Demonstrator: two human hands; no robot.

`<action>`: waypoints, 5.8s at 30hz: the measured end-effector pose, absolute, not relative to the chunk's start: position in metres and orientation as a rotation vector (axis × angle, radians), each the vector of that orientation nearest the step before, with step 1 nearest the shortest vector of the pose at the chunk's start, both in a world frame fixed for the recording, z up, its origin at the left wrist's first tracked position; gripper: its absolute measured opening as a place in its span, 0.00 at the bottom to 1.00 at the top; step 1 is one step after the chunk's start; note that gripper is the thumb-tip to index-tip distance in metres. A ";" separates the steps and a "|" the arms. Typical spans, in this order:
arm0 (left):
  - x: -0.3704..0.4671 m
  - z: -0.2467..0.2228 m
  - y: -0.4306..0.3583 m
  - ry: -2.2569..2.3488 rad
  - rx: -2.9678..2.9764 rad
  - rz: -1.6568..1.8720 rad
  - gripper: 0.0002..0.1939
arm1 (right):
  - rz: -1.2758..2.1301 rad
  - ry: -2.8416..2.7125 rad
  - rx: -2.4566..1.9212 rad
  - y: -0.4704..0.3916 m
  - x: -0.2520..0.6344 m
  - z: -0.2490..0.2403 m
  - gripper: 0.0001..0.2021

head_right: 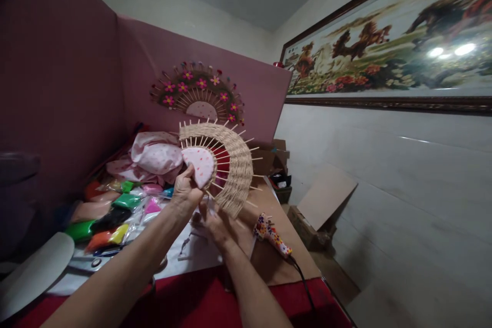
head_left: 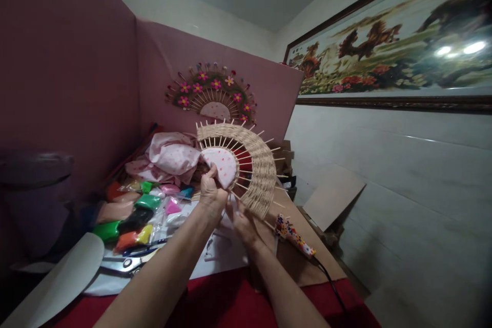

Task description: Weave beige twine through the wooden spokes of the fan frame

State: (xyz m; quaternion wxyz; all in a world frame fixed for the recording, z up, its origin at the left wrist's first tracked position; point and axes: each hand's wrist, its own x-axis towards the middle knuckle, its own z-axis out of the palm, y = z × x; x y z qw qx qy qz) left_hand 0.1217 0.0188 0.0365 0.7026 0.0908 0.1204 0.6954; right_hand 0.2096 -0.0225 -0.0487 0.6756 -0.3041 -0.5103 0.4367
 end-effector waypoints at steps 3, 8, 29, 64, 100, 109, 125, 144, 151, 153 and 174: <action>0.127 0.024 0.020 0.247 0.302 1.518 0.09 | 0.867 -1.201 -0.691 -0.014 0.205 -0.052 0.18; 0.136 -0.008 0.012 0.398 0.551 1.462 0.06 | 0.846 -1.045 -0.606 0.002 0.206 -0.062 0.23; 0.001 -0.015 0.016 1.088 1.282 1.596 0.13 | 1.199 -0.438 -0.388 -0.015 0.251 -0.032 0.13; 0.024 -0.018 -0.010 0.422 0.837 1.425 0.14 | 1.415 -0.450 -0.338 -0.022 0.235 -0.039 0.16; 0.024 -0.026 -0.006 0.498 0.982 1.514 0.09 | 1.282 -0.431 -0.379 -0.010 0.259 -0.044 0.15; 0.022 -0.024 -0.006 0.665 0.970 1.581 0.09 | 1.238 -0.433 -0.400 -0.010 0.261 -0.042 0.13; 0.021 -0.030 -0.006 1.203 1.735 2.018 0.02 | 1.190 -0.464 -0.404 -0.013 0.259 -0.041 0.15; 0.030 -0.033 -0.014 1.251 2.137 1.977 0.06 | 1.229 -0.431 -0.377 -0.011 0.254 -0.043 0.15; 0.031 -0.035 -0.016 1.304 2.210 1.964 0.08 | 1.259 -0.389 -0.403 -0.015 0.249 -0.042 0.15; 0.031 -0.036 -0.016 1.312 2.207 1.968 0.08 | 1.260 -0.375 -0.393 -0.015 0.248 -0.042 0.16; 0.035 -0.038 -0.012 1.200 1.812 2.023 0.05 | 1.248 -0.379 -0.392 -0.013 0.248 -0.043 0.20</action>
